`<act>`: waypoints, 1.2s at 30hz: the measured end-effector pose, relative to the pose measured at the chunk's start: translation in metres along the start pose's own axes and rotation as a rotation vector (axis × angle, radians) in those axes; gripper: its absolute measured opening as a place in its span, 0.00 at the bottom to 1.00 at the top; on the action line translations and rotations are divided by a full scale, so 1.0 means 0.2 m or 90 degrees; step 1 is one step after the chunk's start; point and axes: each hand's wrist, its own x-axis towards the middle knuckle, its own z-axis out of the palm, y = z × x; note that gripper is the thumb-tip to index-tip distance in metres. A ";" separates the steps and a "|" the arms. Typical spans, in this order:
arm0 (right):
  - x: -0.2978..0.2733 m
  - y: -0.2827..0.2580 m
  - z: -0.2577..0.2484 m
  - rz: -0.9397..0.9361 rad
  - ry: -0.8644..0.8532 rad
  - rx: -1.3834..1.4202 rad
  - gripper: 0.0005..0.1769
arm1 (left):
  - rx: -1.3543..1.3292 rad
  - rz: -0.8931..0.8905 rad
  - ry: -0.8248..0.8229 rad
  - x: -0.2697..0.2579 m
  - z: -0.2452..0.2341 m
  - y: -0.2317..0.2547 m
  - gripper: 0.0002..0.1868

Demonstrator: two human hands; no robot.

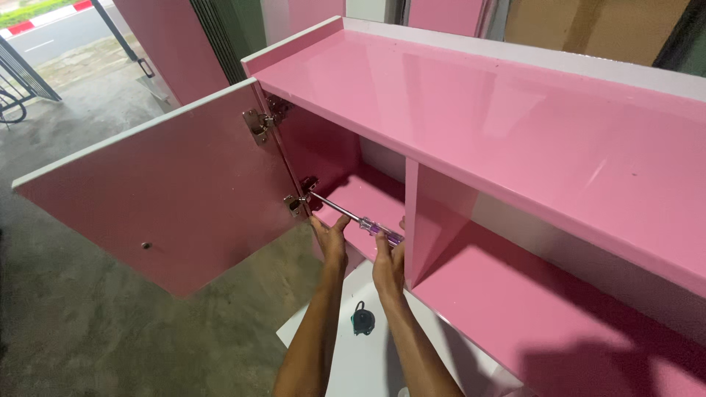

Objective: The person repairs a pink cabinet by tightening a screw on a door hinge using a screwdriver and applying liquid from a small bottle to the hinge mechanism.

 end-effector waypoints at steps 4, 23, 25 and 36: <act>0.03 0.18 0.10 -0.048 0.025 0.061 0.27 | 0.020 0.035 0.005 0.04 0.00 -0.03 0.68; 0.00 0.02 0.06 -0.070 0.023 0.009 0.29 | 0.026 -0.018 -0.003 -0.09 -0.02 0.13 0.65; 0.01 0.06 0.06 -0.083 0.016 0.000 0.30 | 0.024 -0.012 -0.001 -0.04 -0.02 0.07 0.64; 0.00 -0.04 0.01 -0.103 0.006 0.042 0.23 | 0.029 -0.022 0.005 -0.07 -0.01 0.09 0.65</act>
